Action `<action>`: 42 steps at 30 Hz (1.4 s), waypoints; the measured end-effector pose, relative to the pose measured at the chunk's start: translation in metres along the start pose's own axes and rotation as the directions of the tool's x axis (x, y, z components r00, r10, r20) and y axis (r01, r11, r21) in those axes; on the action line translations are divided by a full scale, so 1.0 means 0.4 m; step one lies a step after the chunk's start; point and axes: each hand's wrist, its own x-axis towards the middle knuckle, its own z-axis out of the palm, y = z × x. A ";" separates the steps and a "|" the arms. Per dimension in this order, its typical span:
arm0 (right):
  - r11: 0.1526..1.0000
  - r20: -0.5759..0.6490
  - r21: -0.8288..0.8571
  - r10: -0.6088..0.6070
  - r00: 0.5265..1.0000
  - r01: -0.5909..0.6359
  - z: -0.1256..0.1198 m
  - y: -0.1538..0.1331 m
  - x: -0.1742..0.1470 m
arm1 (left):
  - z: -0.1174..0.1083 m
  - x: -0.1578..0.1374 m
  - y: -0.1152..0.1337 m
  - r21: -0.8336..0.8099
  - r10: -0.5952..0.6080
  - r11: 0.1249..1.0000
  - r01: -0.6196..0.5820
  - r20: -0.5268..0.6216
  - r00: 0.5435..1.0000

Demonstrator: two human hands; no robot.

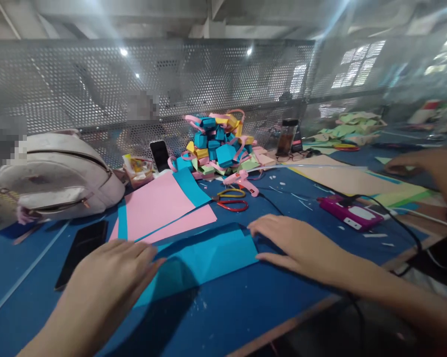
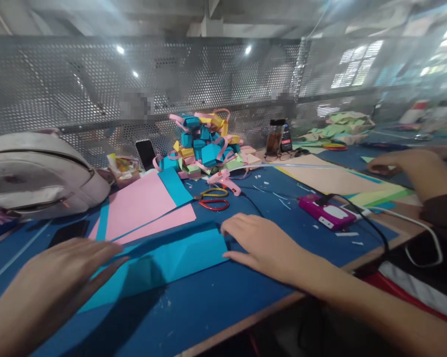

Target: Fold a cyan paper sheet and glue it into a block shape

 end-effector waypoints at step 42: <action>0.496 -0.071 0.868 0.066 0.995 0.029 0.166 0.021 0.235 | 0.239 0.183 -0.083 -0.916 -0.535 0.204 0.346 0.192 0.823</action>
